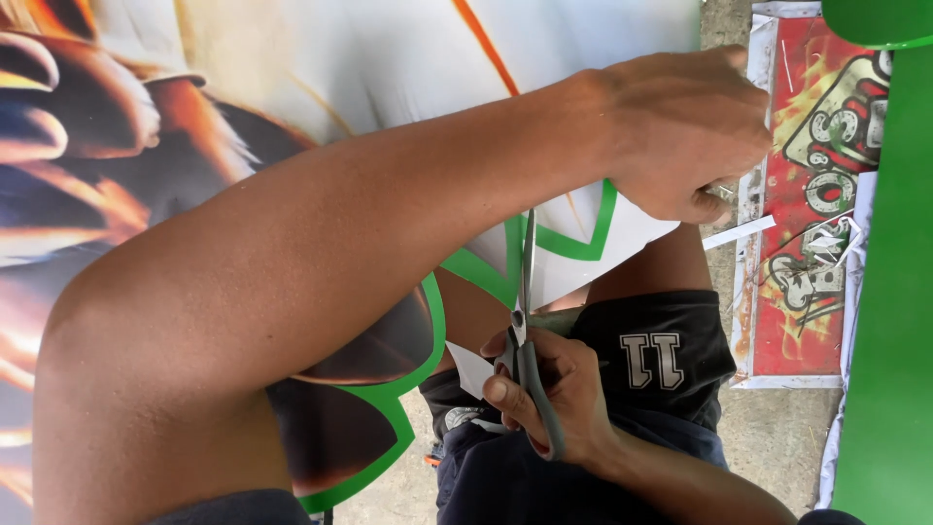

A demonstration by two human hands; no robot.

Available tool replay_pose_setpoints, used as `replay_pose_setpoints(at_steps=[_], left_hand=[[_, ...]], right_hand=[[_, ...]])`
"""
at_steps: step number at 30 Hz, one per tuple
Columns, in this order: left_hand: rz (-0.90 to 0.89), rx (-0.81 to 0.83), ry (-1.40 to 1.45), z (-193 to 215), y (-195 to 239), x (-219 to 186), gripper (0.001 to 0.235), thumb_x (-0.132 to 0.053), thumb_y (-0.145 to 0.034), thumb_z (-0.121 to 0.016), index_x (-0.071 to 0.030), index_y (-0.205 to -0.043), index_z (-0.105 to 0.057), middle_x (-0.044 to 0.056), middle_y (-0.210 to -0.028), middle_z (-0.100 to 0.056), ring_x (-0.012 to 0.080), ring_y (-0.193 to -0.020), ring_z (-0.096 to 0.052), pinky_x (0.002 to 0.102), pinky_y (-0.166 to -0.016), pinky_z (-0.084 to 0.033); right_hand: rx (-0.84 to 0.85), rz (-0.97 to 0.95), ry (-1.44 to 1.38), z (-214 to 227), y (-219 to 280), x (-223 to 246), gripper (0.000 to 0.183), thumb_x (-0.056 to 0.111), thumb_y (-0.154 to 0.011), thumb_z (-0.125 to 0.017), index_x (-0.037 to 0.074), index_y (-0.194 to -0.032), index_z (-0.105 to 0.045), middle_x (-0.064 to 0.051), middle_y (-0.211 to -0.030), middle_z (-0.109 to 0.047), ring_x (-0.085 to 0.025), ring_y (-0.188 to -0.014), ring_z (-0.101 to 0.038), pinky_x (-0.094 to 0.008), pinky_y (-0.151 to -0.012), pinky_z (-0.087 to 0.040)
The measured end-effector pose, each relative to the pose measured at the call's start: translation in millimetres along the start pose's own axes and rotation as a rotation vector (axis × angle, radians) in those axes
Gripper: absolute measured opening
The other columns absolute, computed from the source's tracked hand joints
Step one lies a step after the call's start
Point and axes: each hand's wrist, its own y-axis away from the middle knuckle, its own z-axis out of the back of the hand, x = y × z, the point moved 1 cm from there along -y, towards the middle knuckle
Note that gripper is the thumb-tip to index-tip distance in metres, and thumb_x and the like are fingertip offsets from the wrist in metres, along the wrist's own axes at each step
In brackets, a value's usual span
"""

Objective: The person uses scissors to cut along the green outline of a large printed poster featuring a tiger. They carefully trim the white border around the design while sitting on the floor.

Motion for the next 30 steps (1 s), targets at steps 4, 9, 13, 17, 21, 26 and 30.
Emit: replay_pose_setpoints(at_steps=[4,9,13,17,21,26,30], left_hand=[[0.012,0.026,-0.006,2.3,-0.7,-1.8,0.07,-0.05,-0.103,-0.08,-0.017,-0.051,-0.046,-0.002,-0.046,-0.041,0.02,-0.041,-0.044,0.053,-0.096,-0.045],[0.004,0.041,-0.017,-1.3,-0.8,0.6,0.066,-0.051,-0.104,-0.076,-0.014,-0.054,-0.055,0.001,-0.051,-0.047,0.0227,-0.047,-0.048,0.049,-0.091,-0.043],[0.002,0.01,-0.017,-4.4,-1.1,1.7,0.065,-0.049,-0.102,-0.079,-0.015,-0.053,-0.053,0.001,-0.048,-0.045,0.023,-0.042,-0.047,0.05,-0.091,-0.045],[-0.001,0.011,-0.005,-6.4,-1.1,3.2,0.064,-0.051,-0.101,-0.079,-0.015,-0.054,-0.055,0.001,-0.052,-0.047,0.0232,-0.046,-0.049,0.05,-0.091,-0.042],[-0.001,0.015,-0.017,-5.9,-1.3,2.9,0.062,-0.049,-0.099,-0.078,-0.014,-0.054,-0.053,0.003,-0.051,-0.048,0.025,-0.044,-0.049,0.049,-0.091,-0.041],[-0.002,0.014,-0.003,-7.2,-1.1,3.4,0.064,-0.052,-0.101,-0.08,-0.015,-0.055,-0.056,0.001,-0.053,-0.048,0.0234,-0.046,-0.049,0.051,-0.093,-0.041],[0.008,0.02,0.015,-5.7,-0.5,2.3,0.063,-0.052,-0.1,-0.081,-0.015,-0.056,-0.055,0.001,-0.056,-0.047,0.0231,-0.048,-0.048,0.051,-0.094,-0.04]], right_hand=[[0.001,-0.015,-0.002,-0.1,-1.4,1.7,0.046,0.041,-0.085,-0.078,-0.002,-0.1,-0.069,-0.001,-0.057,-0.055,-0.012,-0.039,-0.058,-0.025,-0.036,-0.045],[-0.01,-0.025,0.068,1.8,-1.5,2.0,0.045,0.04,-0.084,-0.078,-0.002,-0.099,-0.07,0.0,-0.051,-0.054,-0.012,-0.037,-0.058,-0.025,-0.036,-0.044],[-0.029,-0.059,0.03,3.1,-0.4,-0.3,0.044,0.038,-0.082,-0.081,-0.002,-0.098,-0.071,0.0,-0.054,-0.052,-0.012,-0.037,-0.055,-0.025,-0.033,-0.042],[-0.019,-0.056,0.012,2.6,0.3,-0.5,0.041,0.035,-0.084,-0.08,-0.002,-0.099,-0.069,0.0,-0.049,-0.051,-0.012,-0.033,-0.054,-0.025,-0.031,-0.04],[-0.022,-0.048,0.074,2.1,-0.3,1.0,0.04,0.036,-0.084,-0.079,-0.001,-0.096,-0.069,-0.001,-0.045,-0.053,-0.012,-0.031,-0.057,-0.024,-0.03,-0.04],[-0.039,-0.065,0.064,2.5,0.4,-2.8,0.042,0.037,-0.082,-0.08,-0.001,-0.097,-0.07,-0.001,-0.047,-0.054,-0.012,-0.033,-0.058,-0.024,-0.031,-0.042],[-0.04,-0.084,0.045,2.2,0.9,-3.0,0.041,0.035,-0.082,-0.081,-0.002,-0.097,-0.07,-0.003,-0.046,-0.053,-0.013,-0.03,-0.055,-0.024,-0.027,-0.038]])
